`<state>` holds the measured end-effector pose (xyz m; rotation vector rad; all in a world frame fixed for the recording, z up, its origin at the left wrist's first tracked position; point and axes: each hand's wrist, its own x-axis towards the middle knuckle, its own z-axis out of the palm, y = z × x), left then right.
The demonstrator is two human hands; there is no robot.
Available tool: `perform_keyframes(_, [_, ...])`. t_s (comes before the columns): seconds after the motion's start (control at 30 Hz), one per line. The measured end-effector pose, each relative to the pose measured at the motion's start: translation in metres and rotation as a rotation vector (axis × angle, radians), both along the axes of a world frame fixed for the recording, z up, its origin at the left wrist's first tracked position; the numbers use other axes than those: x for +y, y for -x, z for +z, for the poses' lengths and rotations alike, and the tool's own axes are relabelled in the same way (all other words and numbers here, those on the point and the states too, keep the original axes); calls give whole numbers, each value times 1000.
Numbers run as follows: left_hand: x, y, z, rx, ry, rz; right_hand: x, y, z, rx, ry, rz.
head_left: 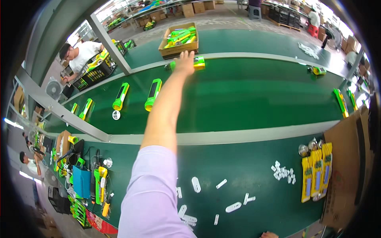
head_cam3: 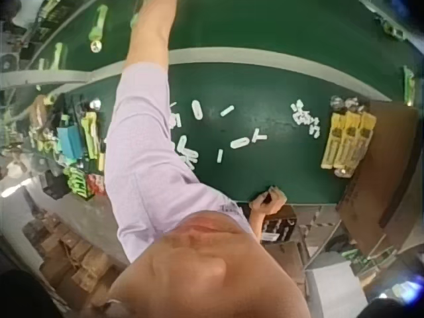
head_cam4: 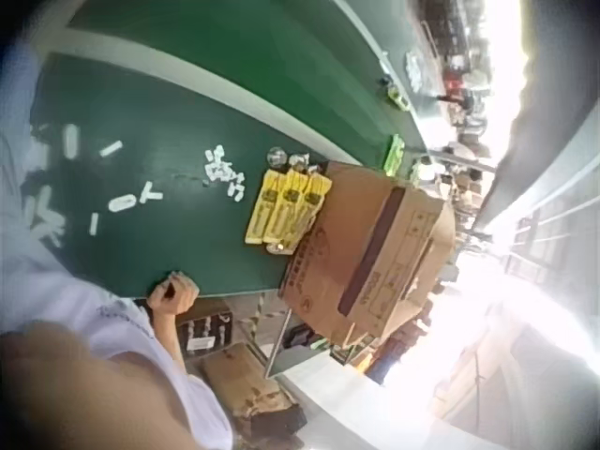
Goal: The person assembles flashlights by joining the casing halves together with internal components, attaching small plastic switch covers by hand, and placing the assembled flashlights onto the conveyor belt.
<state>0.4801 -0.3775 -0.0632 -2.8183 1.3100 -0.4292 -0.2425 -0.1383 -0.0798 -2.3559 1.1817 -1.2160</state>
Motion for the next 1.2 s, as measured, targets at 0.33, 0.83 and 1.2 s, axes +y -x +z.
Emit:
perform_keyframes(0.33, [0, 3, 7, -1, -82, 7, -7, -2, -3, 48, -8, 53])
perform_keyframes(0.83, [169, 439, 138, -284, 21, -1367, 7, 8, -7, -442, -558, 23])
perform_keyframes(1.2, [346, 583, 74, 158, 8, -1523, 89, 34, 47, -1332, -1818, 459])
